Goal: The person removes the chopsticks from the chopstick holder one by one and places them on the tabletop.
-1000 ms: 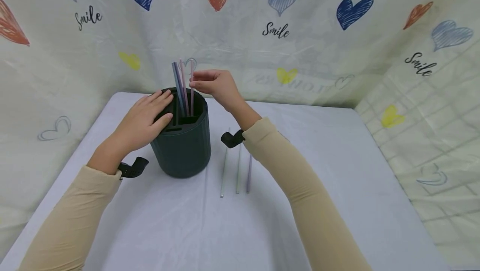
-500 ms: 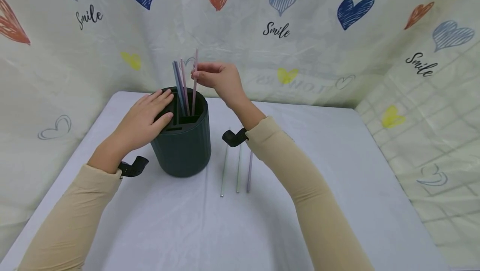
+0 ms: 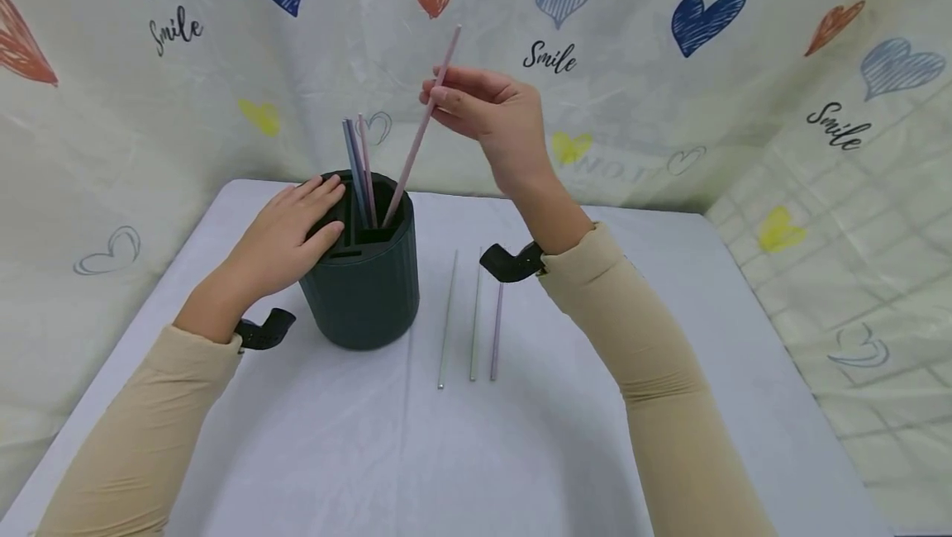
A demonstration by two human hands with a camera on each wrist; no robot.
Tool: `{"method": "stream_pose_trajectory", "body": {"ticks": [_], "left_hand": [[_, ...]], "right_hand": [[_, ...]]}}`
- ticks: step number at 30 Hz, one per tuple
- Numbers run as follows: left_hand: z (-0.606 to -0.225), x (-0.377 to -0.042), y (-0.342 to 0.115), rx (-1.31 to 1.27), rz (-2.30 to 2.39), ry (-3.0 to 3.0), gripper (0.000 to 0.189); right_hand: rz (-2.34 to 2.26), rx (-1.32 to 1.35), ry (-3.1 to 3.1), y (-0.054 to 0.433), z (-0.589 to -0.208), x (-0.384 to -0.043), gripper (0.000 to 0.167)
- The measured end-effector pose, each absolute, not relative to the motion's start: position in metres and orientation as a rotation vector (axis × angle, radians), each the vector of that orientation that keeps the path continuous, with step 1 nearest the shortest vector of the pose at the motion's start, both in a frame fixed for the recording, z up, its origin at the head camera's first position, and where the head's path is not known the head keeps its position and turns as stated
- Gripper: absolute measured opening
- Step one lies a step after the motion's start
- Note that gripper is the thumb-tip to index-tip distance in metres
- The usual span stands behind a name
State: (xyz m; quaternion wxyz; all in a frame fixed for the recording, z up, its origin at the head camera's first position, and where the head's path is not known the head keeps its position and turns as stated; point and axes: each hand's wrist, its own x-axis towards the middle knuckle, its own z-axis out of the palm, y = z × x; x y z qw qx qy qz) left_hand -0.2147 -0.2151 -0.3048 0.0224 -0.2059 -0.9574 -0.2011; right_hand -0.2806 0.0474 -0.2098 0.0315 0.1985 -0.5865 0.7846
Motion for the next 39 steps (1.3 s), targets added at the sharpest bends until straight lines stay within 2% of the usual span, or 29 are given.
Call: {"method": "stream_pose_trajectory", "body": {"ticks": [4, 8, 14, 18, 24, 32, 39], "left_hand": [[-0.305, -0.215, -0.214, -0.644, -0.630, -2.964, 0.059], [-0.305, -0.216, -0.216, -0.636, -0.629, -2.970, 0.060], [-0.304, -0.217, -0.216, -0.637, -0.623, -2.969, 0.060], [-0.304, -0.216, -0.216, -0.635, -0.623, -2.971, 0.060], [-0.304, -0.215, -0.215, -0.630, -0.634, -2.968, 0.059], [-0.304, -0.215, -0.215, -0.625, -0.624, -2.969, 0.059], [-0.303, -0.214, -0.214, -0.625, -0.634, -2.966, 0.059]], "right_hand": [[2.469, 0.611, -1.615, 0.071, -0.188, -0.275, 0.015], [2.531, 0.549, -1.466, 0.099, -0.171, -0.272, 0.016], [2.521, 0.405, -1.582, 0.140, -0.174, -0.275, 0.019], [2.535, 0.238, -1.762, 0.160, -0.197, -0.283, 0.018], [2.537, 0.038, -2.022, 0.184, -0.247, -0.301, 0.009], [2.457, -0.198, -2.363, 0.199, -0.312, -0.316, 0.009], [2.490, -0.383, -2.460, 0.202, -0.351, -0.319, 0.039]]}}
